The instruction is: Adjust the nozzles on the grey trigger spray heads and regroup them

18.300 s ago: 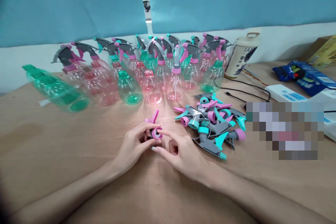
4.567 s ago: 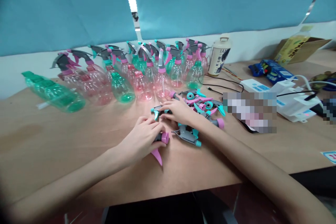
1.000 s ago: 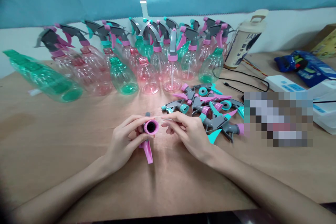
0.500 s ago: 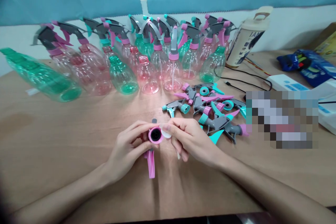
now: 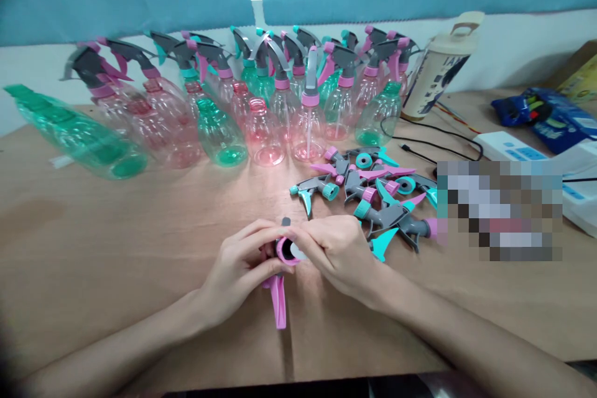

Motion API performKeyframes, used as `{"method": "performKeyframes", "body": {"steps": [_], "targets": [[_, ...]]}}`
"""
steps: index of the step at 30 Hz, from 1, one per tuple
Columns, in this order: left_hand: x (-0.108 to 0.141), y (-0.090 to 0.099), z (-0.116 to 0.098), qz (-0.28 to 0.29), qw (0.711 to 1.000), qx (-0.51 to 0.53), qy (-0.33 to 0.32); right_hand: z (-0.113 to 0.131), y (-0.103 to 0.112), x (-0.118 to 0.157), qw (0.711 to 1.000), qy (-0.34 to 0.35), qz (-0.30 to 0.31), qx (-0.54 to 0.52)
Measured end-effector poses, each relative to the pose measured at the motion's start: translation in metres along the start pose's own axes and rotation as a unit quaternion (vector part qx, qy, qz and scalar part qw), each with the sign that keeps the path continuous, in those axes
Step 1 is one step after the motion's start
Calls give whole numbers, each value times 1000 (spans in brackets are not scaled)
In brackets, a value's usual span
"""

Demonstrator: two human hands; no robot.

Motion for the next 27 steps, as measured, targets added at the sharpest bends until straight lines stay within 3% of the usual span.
{"method": "performKeyframes", "body": {"steps": [8,16,18,22,27], "targets": [[0,-2,2,4,1000,-6,14,-11,-10,7,998,-50,26,-23],[-2,5,2,-9,1000,9,21,-29,7,4,987,-134,-7,-89],[-2,7,3,-13,1000,9,20,-25,9,1,985,-127,1,-114],[0,8,4,-6,1000,4,18,-16,3,-2,980,-92,75,-162],[2,10,3,-1,1000,-8,15,-10,-1,-3,980,-42,121,-149]]}}
Point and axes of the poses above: each hand's wrist, its own x-axis away from the middle knuckle, its own y-axis out of the back of the hand, z = x × y, the point moved 9 cm from there along -x, towards the middle knuckle, and after that the axes turned 7 degrees about y, right-handed, at the moved point
